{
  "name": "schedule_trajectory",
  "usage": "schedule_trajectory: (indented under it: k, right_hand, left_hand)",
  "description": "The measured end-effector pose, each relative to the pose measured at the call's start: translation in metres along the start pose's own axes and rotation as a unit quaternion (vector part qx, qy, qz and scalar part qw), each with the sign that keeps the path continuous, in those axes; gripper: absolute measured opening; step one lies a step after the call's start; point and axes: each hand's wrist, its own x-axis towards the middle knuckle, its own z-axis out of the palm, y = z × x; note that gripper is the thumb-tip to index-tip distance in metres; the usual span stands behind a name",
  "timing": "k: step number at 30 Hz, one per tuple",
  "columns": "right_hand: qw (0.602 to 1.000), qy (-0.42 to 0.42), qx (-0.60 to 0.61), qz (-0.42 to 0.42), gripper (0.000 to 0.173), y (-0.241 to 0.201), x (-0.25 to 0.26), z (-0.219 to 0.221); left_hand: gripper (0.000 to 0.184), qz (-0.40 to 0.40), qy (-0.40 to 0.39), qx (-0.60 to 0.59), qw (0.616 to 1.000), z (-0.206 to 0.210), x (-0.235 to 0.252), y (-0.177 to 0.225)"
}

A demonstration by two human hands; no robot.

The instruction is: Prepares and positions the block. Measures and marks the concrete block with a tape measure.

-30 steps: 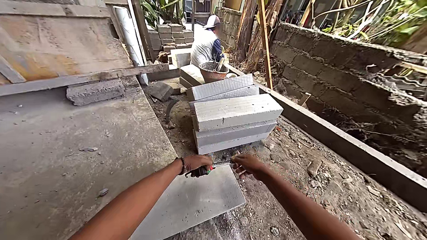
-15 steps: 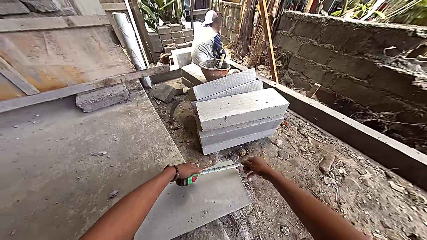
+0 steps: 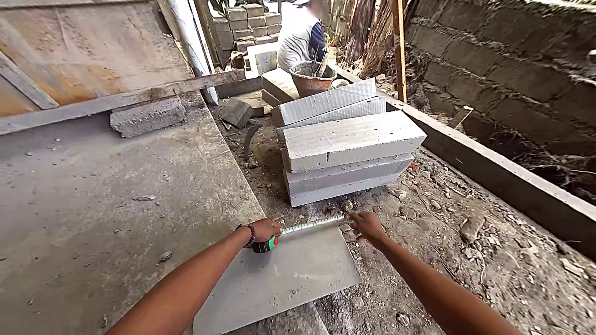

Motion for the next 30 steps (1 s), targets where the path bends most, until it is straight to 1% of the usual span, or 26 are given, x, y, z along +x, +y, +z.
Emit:
schedule_trajectory:
  k: [2,3,4,6,7,9,10,11,13,16,18,19,21,22,24,27,28,30]
  right_hand:
    - [1.0,0.016,0.001,-0.006,0.058,-0.002,-0.002,0.001]
    - [1.0,0.017,0.003,-0.019,0.06,-0.006,-0.007,0.005]
    - [0.999,0.002,0.021,-0.036,0.061,-0.013,-0.015,0.01]
    - [0.99,-0.077,0.093,-0.069,0.06,-0.031,-0.038,0.031]
    - [0.982,-0.126,0.119,-0.081,0.061,-0.042,-0.05,0.045]
    - [0.963,-0.208,0.147,-0.085,0.066,-0.062,-0.072,0.068]
    - [0.956,-0.236,0.156,-0.077,0.064,-0.071,-0.08,0.076]
    - [0.951,-0.251,0.171,-0.062,0.061,-0.077,-0.087,0.081]
    - [0.945,-0.242,0.218,-0.028,0.053,-0.081,-0.093,0.085]
    - [0.945,-0.197,0.261,-0.011,0.046,-0.081,-0.1,0.076]
    - [0.955,-0.167,0.246,-0.009,0.044,-0.081,-0.103,0.063]
    - [0.962,-0.164,0.219,-0.021,0.044,-0.081,-0.104,0.054]
    - [0.976,-0.164,0.125,-0.071,0.046,-0.085,-0.103,0.034]
    - [0.98,-0.16,0.077,-0.096,0.048,-0.087,-0.099,0.026]
    - [0.979,-0.148,0.023,-0.139,0.043,-0.089,-0.091,0.014]
    - [0.975,-0.117,0.02,-0.189,0.034,-0.079,-0.076,0.007]
    - [0.973,-0.106,0.026,-0.205,0.031,-0.075,-0.072,0.006]
    - [0.967,-0.113,0.036,-0.225,0.029,-0.066,-0.067,0.006]
  left_hand:
    - [0.039,-0.01,0.062,-0.07,0.996,0.004,-0.001,-0.002]
    - [0.039,-0.022,0.107,-0.121,0.987,0.007,-0.002,0.001]
    - [0.04,-0.038,0.161,-0.181,0.969,0.012,-0.002,0.008]
    - [0.041,-0.064,0.255,-0.294,0.919,0.027,-0.002,0.033]
    - [0.043,-0.07,0.28,-0.327,0.9,0.035,-0.004,0.048]
    - [0.042,-0.066,0.317,-0.346,0.88,0.048,-0.007,0.08]
    - [0.04,-0.06,0.335,-0.345,0.875,0.053,-0.007,0.094]
    - [0.038,-0.058,0.351,-0.346,0.868,0.058,-0.006,0.105]
    - [0.035,-0.061,0.378,-0.363,0.849,0.062,-0.006,0.118]
    - [0.035,-0.035,0.385,-0.409,0.827,0.065,-0.007,0.127]
    - [0.034,-0.018,0.376,-0.41,0.831,0.066,-0.009,0.132]
    - [0.033,-0.01,0.373,-0.397,0.838,0.067,-0.01,0.134]
    - [0.03,0.007,0.37,-0.369,0.853,0.065,-0.012,0.134]
    - [0.027,0.011,0.365,-0.372,0.853,0.064,-0.014,0.135]
    - [0.025,0.014,0.336,-0.406,0.85,0.062,-0.016,0.139]
    - [0.026,0.017,0.275,-0.453,0.848,0.059,-0.017,0.142]
    - [0.027,0.021,0.261,-0.45,0.854,0.059,-0.017,0.142]
    - [0.027,0.026,0.241,-0.426,0.871,0.063,-0.016,0.139]
